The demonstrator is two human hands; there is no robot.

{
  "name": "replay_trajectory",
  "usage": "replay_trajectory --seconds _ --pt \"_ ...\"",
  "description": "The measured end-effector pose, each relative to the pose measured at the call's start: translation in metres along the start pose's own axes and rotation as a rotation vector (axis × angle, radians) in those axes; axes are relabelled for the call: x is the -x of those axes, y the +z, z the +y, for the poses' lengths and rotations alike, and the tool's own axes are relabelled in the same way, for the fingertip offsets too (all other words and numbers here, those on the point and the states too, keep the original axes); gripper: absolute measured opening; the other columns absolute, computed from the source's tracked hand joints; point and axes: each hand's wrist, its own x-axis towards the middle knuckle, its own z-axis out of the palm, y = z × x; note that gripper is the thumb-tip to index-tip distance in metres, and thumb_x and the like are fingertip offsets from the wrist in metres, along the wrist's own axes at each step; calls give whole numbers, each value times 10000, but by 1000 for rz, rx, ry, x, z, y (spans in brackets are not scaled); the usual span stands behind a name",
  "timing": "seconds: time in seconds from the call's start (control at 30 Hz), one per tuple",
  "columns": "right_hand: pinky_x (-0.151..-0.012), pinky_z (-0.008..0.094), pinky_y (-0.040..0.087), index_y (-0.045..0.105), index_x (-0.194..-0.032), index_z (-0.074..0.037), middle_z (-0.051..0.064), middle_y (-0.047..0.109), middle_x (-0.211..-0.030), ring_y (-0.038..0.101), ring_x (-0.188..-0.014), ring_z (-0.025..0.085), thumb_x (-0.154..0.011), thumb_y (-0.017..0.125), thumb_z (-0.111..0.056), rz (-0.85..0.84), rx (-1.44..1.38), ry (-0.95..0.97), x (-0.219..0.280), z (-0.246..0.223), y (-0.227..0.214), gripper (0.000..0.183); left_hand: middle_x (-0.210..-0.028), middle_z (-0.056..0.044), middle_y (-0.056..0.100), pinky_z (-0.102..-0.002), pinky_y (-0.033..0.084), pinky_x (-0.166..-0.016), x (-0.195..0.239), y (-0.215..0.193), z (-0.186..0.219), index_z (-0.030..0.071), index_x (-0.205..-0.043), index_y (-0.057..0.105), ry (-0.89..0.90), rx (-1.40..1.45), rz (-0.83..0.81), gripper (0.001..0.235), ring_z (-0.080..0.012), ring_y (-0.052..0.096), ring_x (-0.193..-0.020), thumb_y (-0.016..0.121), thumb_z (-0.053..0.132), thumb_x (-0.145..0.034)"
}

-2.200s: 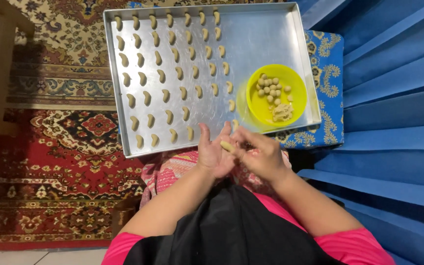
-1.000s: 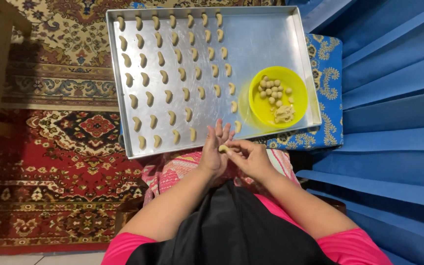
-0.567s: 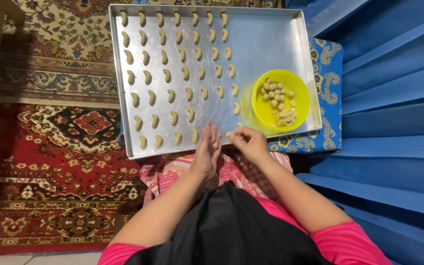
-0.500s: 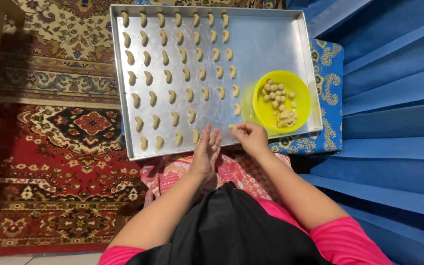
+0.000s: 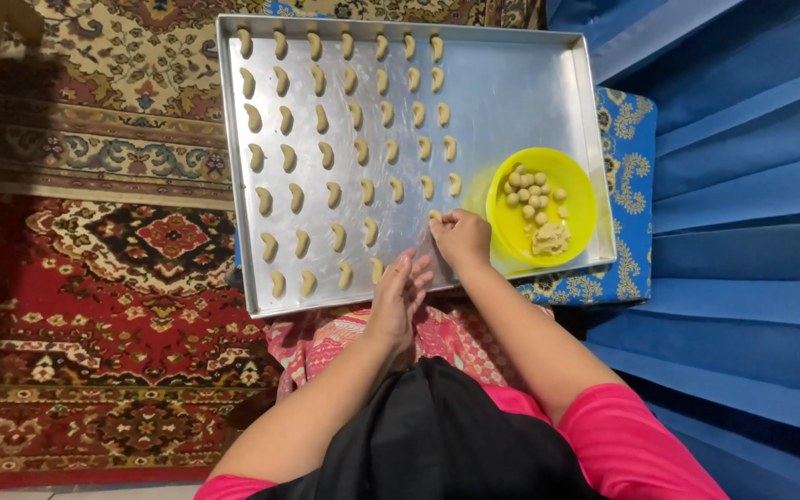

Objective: Shaping small pieces of dough into crescent-shaped cookies and arranging them on a baking tray.

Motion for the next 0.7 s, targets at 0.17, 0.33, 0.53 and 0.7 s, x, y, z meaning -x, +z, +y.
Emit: replay_trajectory --seconds 0.17,0.33,0.53,0.7 --pt "-715 435 583 802 -845 -157 45 733 -684 743 -786 303 -705 838 -350 45 -31 -54 2 -5 0 241 -1428 -55 622 -477 294 -1116 -1 0 1 231 -1484 484 -27 15 5 666 -253 594 -1260 592 590 -933" --pt "-720 448 579 803 -860 -145 80 738 -708 741 -810 324 -703 844 -402 43 -62 -67 14 -12 -18 303 -1396 -52 647 -457 304 -1104 -2 -1 3 234 -1449 521 -47 17 18 592 -240 609 -1230 579 549 -951" --pt "-696 447 577 802 -888 -112 154 700 -701 718 -736 353 -713 832 -166 305 -213 -405 2 28 -69 186 -1410 -75 637 -406 347 -1045 -4 -5 4 219 -1446 512 -65 16 17 632 -242 611 -1223 572 586 -935" --pt "-800 480 595 770 -953 -184 55 742 -836 737 -894 323 -824 813 -406 251 297 -93 -44 86 -110 260 -1368 -73 666 -355 392 -992 -3 -4 0 208 -1421 533 -85 8 2 619 -210 643 -1169 588 571 -923"
